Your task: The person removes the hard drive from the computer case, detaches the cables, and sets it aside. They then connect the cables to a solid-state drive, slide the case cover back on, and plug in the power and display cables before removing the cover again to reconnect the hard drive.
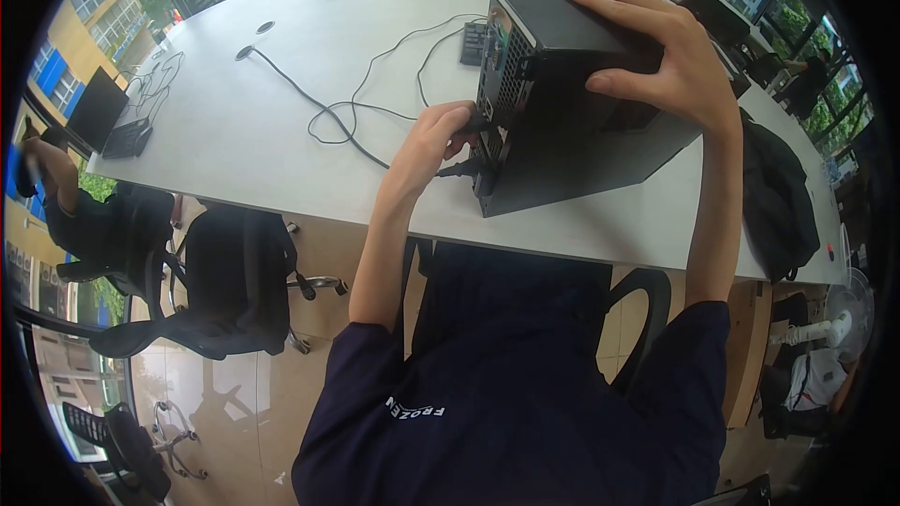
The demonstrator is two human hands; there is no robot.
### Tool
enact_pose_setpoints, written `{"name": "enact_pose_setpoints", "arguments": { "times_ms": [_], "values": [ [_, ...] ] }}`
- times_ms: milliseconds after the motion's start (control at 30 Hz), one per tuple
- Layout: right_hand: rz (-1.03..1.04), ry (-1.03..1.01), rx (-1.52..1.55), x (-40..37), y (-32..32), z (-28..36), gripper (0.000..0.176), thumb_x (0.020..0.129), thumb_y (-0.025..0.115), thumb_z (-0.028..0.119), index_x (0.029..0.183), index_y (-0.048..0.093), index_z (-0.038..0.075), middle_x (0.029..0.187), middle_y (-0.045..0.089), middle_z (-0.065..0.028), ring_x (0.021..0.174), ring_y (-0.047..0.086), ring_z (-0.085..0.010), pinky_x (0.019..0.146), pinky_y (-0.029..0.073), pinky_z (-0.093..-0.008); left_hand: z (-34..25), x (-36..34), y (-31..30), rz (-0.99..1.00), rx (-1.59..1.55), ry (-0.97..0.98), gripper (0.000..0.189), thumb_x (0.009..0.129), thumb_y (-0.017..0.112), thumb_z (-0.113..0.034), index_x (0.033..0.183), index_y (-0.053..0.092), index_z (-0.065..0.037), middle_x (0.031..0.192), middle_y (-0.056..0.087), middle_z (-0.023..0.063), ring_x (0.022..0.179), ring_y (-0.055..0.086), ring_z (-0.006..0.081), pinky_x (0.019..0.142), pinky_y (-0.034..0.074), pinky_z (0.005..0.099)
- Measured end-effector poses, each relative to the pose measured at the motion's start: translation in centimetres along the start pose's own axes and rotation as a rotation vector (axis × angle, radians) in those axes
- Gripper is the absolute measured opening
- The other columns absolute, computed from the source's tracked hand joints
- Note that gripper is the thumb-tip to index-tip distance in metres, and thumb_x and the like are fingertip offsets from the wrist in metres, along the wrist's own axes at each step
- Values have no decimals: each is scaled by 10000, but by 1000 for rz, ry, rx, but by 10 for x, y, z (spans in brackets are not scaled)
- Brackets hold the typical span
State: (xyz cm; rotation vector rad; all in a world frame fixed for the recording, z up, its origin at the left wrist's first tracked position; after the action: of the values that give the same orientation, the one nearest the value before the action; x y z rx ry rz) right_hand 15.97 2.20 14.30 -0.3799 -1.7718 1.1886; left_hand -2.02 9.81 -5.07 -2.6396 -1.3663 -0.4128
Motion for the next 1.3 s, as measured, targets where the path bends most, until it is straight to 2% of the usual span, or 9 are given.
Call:
{"name": "enact_pose_setpoints", "arguments": {
  "times_ms": [233, 367, 533, 700, 1100, 1167, 1233, 1267, 1300],
  "values": [
    [-7, -19, -21, -1, 1, -1, 795, 682, 783, 555, 1372, 649, 183, 1406, 601, -175, 1236, 609, -369, 1069, 454, -445, -1, 2, -1, -35, 43, -6, 347, 965, 402, -260, 755, 540, -21, 662, 402, -13, 621, 341, 88, 568, 289, 271],
    [-16, -25, -18, 0, 1, 1, 796, 680, 790, 554, 1370, 650, 183, 1399, 607, -177, 1221, 620, -370, 1058, 463, -440, -2, 1, -1, -26, 27, 15, 432, 983, 418, -337, 808, 619, 3, 662, 488, -2, 640, 408, 86, 633, 314, 258],
    [-19, 3, 15, -1, -1, 3, 792, 676, 808, 551, 1362, 656, 186, 1393, 618, -156, 1182, 645, -356, 1033, 483, -420, -6, -2, -15, 0, 177, -30, 444, 998, 514, -323, 671, 563, -27, 634, 511, 1, 646, 437, 93, 623, 330, 272],
    [-102, -17, 0, -3, -3, 4, 724, 717, 789, 626, 1276, 711, 173, 1304, 676, -91, 1142, 662, -311, 977, 509, -388, -4, -6, -15, 103, 75, 22, 442, 990, 558, -329, 649, 552, -49, 617, 498, -16, 643, 442, 88, 661, 338, 259],
    [-67, 12, -32, -4, 3, -1, 733, 698, 817, 529, 1337, 672, 203, 1366, 642, -115, 1176, 657, -326, 1018, 503, -407, -21, -15, -5, -110, 150, 93, 371, 972, 562, -254, 692, 547, -12, 631, 500, 17, 641, 463, 129, 652, 374, 280],
    [-155, -7, -76, -5, -2, 3, 748, 710, 742, 711, 1251, 729, 195, 1284, 693, -74, 1120, 677, -299, 961, 525, -379, -40, -27, -6, -354, 509, 188, 194, 920, 607, -159, 813, 591, 1, 771, 587, 76, 738, 541, 193, 731, 417, 313],
    [-161, -10, -74, -4, -3, 3, 741, 710, 744, 707, 1243, 732, 191, 1278, 697, -66, 1111, 681, -293, 952, 530, -377, -62, -36, 9, -457, 652, 334, 123, 893, 619, -123, 904, 597, -3, 878, 607, 98, 812, 557, 222, 781, 423, 345],
    [-161, -11, -67, -3, -3, 4, 735, 710, 746, 703, 1234, 735, 188, 1272, 700, -58, 1102, 686, -287, 944, 535, -375, -76, -48, 14, -559, 792, 473, 155, 865, 631, -86, 995, 604, -6, 986, 627, 120, 886, 574, 251, 830, 430, 377],
    [-165, -9, -67, -3, -3, 4, 735, 710, 746, 703, 1234, 735, 188, 1272, 700, -58, 1102, 686, -287, 944, 535, -375, -74, -51, 17, -482, 722, 452, 381, 847, 652, -109, 1201, 563, -1, 1194, 589, 163, 1084, 553, 298, 960, 412, 440]
  ]
}}
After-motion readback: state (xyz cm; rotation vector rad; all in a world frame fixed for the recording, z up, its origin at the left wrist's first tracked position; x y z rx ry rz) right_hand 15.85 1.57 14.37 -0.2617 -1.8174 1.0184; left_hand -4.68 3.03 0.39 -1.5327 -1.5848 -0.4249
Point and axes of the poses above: each hand's wrist, its own x-axis towards the middle knuckle, its own y-axis out of the palm, z = x × y, the point moved 8 cm from there along x, towards the middle knuckle
